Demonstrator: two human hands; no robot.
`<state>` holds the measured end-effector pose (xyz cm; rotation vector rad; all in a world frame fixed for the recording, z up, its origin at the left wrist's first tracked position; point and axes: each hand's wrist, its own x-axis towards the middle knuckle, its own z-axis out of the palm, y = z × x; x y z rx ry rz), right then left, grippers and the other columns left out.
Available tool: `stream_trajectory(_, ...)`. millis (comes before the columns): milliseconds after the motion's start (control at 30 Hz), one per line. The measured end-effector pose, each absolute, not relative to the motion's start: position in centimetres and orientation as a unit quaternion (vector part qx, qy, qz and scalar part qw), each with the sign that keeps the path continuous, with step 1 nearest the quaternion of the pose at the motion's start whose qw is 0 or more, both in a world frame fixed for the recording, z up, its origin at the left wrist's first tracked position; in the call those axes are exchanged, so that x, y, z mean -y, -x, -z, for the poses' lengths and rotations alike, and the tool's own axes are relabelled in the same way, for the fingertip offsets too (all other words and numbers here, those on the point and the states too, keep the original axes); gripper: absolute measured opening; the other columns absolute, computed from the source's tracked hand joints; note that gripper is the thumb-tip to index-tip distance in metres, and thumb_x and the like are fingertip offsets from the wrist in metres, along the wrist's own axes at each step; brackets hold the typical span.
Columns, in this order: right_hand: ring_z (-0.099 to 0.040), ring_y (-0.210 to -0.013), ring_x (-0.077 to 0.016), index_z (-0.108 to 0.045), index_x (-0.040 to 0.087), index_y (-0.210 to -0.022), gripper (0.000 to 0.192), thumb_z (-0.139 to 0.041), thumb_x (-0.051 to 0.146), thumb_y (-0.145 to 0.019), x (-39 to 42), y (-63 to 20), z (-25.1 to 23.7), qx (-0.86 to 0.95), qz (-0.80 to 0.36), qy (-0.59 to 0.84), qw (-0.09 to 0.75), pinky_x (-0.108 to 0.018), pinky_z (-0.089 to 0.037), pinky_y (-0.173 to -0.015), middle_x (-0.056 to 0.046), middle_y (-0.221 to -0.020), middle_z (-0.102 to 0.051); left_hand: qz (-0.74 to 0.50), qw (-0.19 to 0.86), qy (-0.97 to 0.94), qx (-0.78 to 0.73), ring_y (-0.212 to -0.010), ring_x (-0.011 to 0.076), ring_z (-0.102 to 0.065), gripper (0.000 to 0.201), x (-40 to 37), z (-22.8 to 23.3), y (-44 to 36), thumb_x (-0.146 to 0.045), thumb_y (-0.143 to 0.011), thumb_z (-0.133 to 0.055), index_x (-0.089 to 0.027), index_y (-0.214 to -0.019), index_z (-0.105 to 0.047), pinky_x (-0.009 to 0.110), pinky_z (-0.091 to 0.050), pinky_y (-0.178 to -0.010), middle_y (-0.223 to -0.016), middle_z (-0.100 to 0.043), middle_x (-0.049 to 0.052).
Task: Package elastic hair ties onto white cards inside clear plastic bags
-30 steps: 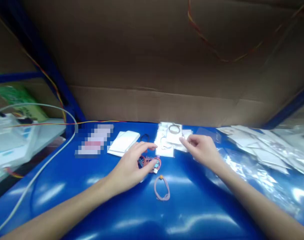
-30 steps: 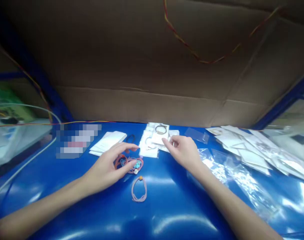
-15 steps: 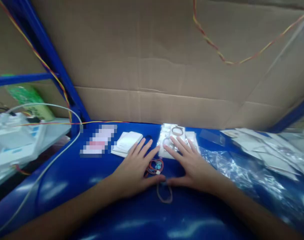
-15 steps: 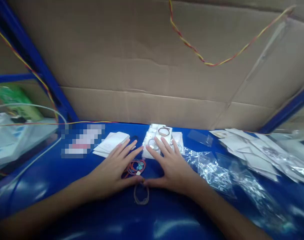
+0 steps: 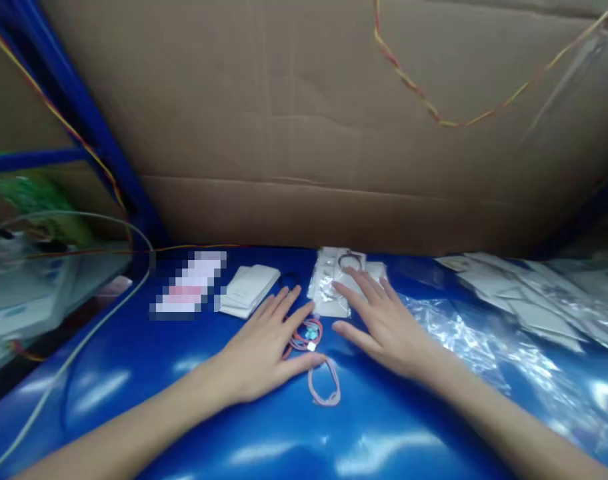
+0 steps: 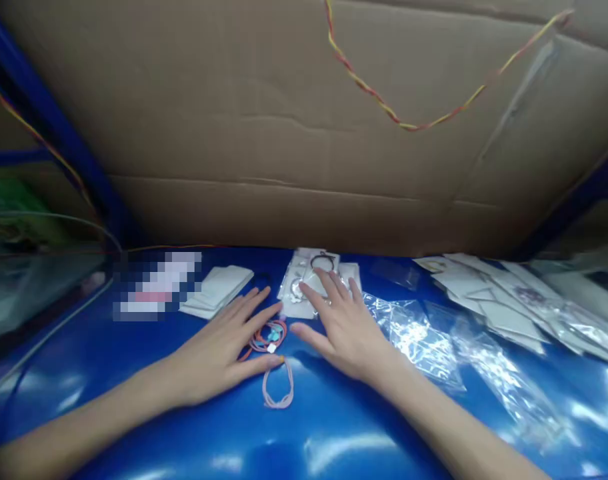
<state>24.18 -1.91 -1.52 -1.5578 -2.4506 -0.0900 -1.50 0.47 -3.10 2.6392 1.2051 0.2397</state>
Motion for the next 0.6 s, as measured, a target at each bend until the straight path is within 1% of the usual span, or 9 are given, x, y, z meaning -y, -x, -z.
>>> stream_trajectory(133,-0.052,-0.138,-0.0384,-0.057,0.016,-0.143,0.047,-0.04,0.038,-0.105,1.1,-26.5,-0.3,0.795,0.097,0.584,0.133,-0.056,-0.043,-0.11,-0.02,-0.153,-0.052,-0.086,0.115,-0.898,-0.415,-0.155,0.0423,-0.022,0.087,-0.5,3.0,1.5,-0.078,-0.089,-0.049,-0.026,-0.159,-0.04,0.062,-0.027,-0.123,-0.17,-0.022,0.015)
stream_trajectory(167,-0.063,-0.125,-0.0364,-0.064,0.017,-0.134,0.043,-0.04,0.037,-0.104,1.0,-27.5,-1.1,0.792,0.087,0.593,0.114,-0.052,-0.049,-0.102,-0.018,-0.142,-0.063,-0.086,0.115,-0.898,-0.416,-0.155,0.0425,-0.022,0.087,-0.5,3.0,1.5,-0.078,-0.089,-0.048,-0.027,-0.159,-0.04,0.063,-0.027,-0.122,-0.17,-0.022,0.015)
stream_trajectory(233,-0.073,-0.099,-0.0316,-0.07,0.023,-0.118,0.037,-0.048,0.046,-0.099,0.7,-29.9,-2.6,0.762,0.053,0.64,0.078,-0.042,-0.054,-0.083,-0.01,-0.112,-0.077,-0.088,0.115,-0.897,-0.418,-0.156,0.0427,-0.021,0.086,-0.5,3.1,1.5,-0.078,-0.09,-0.048,-0.027,-0.159,-0.039,0.064,-0.028,-0.122,-0.171,-0.022,0.014)
stream_trajectory(267,-0.073,-0.088,-0.031,-0.071,0.024,-0.113,0.04,-0.055,0.054,-0.093,0.5,-31.0,-3.2,0.742,0.045,0.666,0.059,-0.04,-0.053,-0.073,-0.009,-0.102,-0.078,-0.091,0.114,-0.897,-0.418,-0.156,0.0427,-0.021,0.085,-0.4,3.1,1.5,-0.077,-0.09,-0.047,-0.028,-0.159,-0.039,0.064,-0.028,-0.122,-0.171,-0.022,0.014)
stream_trajectory(300,-0.073,-0.084,-0.0307,-0.072,0.025,-0.111,0.047,-0.059,0.063,-0.087,0.5,-32.2,-3.7,0.726,0.028,0.686,0.043,-0.038,-0.051,-0.067,-0.009,-0.099,-0.078,-0.094,0.112,-0.898,-0.416,-0.155,0.0429,-0.021,0.084,-0.4,3.2,1.6,-0.077,-0.091,-0.047,-0.027,-0.159,-0.039,0.064,-0.029,-0.121,-0.171,-0.022,0.014)
stream_trajectory(367,-0.072,-0.081,-0.0316,-0.074,0.025,-0.104,0.06,-0.067,0.076,-0.073,0.3,-34.0,-4.1,0.7,-0.016,0.714,0.002,-0.037,-0.048,-0.063,-0.008,-0.094,-0.078,-0.098,0.111,-0.899,-0.413,-0.155,0.0433,-0.023,0.084,-0.4,3.3,1.7,-0.076,-0.091,-0.048,-0.027,-0.159,-0.04,0.064,-0.03,-0.121,-0.17,-0.023,0.015)
stream_trajectory(433,-0.071,-0.075,-0.0303,-0.076,0.025,-0.096,0.064,-0.073,0.079,-0.063,0.2,-35.0,-3.9,0.688,-0.057,0.723,-0.023,-0.035,-0.046,-0.059,-0.008,-0.087,-0.077,-0.095,0.11,-0.899,-0.412,-0.155,0.0432,-0.023,0.085,-0.4,3.3,1.7,-0.076,-0.091,-0.047,-0.027,-0.159,-0.039,0.064,-0.03,-0.121,-0.17,-0.023,0.016)
stream_trajectory(500,-0.07,-0.07,-0.0282,-0.078,0.024,-0.087,0.056,-0.077,0.074,-0.061,0.1,-35.4,-3.5,0.684,-0.098,0.721,-0.045,-0.033,-0.043,-0.057,-0.007,-0.08,-0.076,-0.089,0.111,-0.899,-0.414,-0.155,0.0425,-0.022,0.085,-0.3,3.3,1.8,-0.077,-0.091,-0.047,-0.028,-0.159,-0.039,0.063,-0.029,-0.122,-0.171,-0.022,0.015)
stream_trajectory(600,-0.067,-0.068,-0.0255,-0.078,0.024,-0.076,0.037,-0.075,0.061,-0.072,0.1,-35.2,-3.4,0.689,-0.146,0.707,-0.053,-0.032,-0.04,-0.057,-0.006,-0.073,-0.074,-0.096,0.111,-0.898,-0.414,-0.155,0.0424,-0.022,0.083,-0.3,3.3,1.7,-0.076,-0.091,-0.047,-0.028,-0.158,-0.04,0.063,-0.03,-0.121,-0.171,-0.021,0.015)
